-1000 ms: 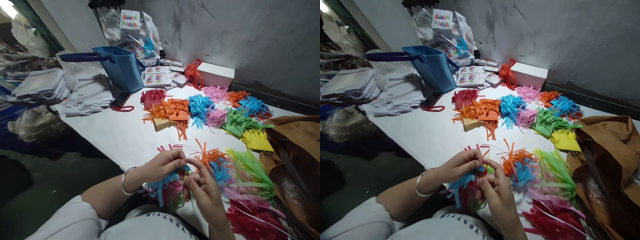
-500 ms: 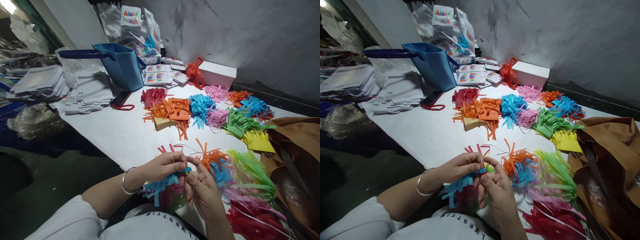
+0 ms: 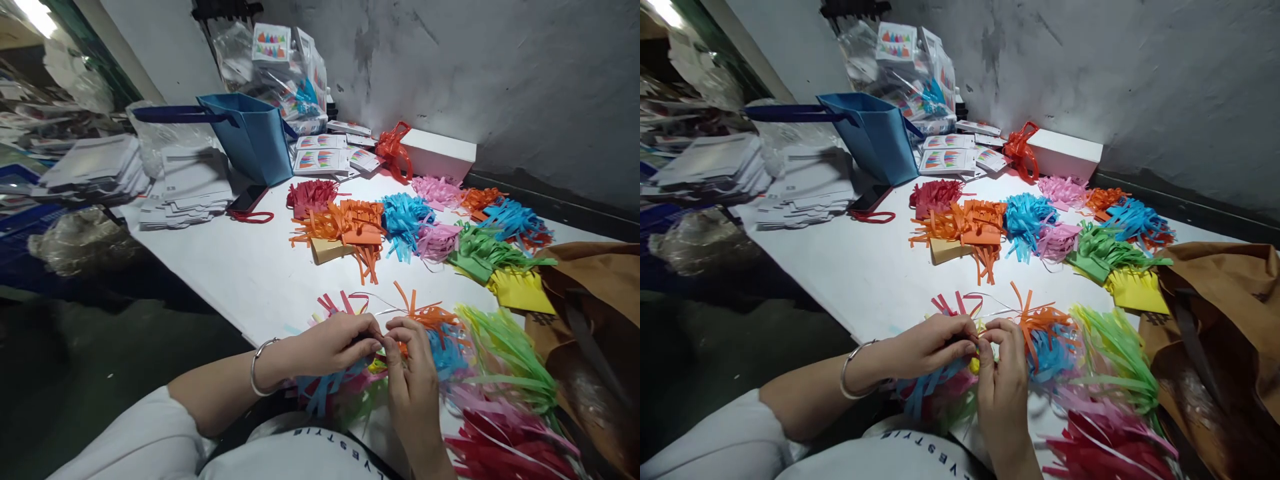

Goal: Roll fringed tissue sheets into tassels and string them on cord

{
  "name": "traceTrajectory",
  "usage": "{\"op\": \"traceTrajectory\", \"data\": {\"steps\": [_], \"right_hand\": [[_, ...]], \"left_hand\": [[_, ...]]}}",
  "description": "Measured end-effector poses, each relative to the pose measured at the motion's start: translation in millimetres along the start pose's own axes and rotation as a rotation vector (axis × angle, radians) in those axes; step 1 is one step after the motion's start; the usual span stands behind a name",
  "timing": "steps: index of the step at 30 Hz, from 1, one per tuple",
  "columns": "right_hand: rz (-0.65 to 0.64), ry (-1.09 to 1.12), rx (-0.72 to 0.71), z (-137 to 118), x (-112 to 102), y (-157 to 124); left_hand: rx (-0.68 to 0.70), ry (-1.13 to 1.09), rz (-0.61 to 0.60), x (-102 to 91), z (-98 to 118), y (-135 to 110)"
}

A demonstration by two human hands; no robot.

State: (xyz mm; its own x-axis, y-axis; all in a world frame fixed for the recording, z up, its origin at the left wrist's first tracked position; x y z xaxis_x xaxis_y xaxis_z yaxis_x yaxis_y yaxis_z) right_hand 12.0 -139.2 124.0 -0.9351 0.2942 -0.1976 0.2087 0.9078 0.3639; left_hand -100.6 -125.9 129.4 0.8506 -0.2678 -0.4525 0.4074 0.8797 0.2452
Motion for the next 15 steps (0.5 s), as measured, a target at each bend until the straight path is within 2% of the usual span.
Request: {"op": "traceTrajectory", "data": {"steps": [2,4,6,8,10,11,13,15], "right_hand": [[0.099,0.155,0.092,6,-10,6],[0.198,0.435,0.269,19,-22,12],[0.286,0.669,0.393,29,-34,17],[0.342,0.739,0.464,36,-43,18],[0.349,0.723,0.522,43,-44,14],[0.329,0.712,0.548,46,-42,10],[0.270,0.685,0.567,49,-36,2],[0.206,0.640,0.553,51,-31,-7]], "left_hand": [[0.042,0.021,-0.096,9.9,2,-2],[0.140,0.027,-0.241,20.4,7,-4],[0.265,0.052,-0.309,17.4,8,2],[0.327,0.174,-0.186,-8.3,-7,27],[0.280,0.389,0.072,-53.2,-39,64],[0.253,0.445,0.139,-71.8,-57,80],[0.211,0.553,0.225,-102.2,-92,106],[0.195,0.637,0.259,-121.6,-119,124]]}}
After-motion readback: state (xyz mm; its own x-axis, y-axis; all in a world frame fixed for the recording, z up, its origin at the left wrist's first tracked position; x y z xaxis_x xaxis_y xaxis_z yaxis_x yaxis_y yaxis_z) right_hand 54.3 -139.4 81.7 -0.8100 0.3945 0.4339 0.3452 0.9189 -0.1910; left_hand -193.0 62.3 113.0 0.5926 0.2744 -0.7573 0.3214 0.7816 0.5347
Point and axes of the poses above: each hand's wrist, its own y-axis towards the middle knuckle, its own x-axis out of the palm, z = x × y, the point moved 10 cm from there along y, towards the middle knuckle, and after that the axes turned 15 degrees about z, right-handed, at the moved point
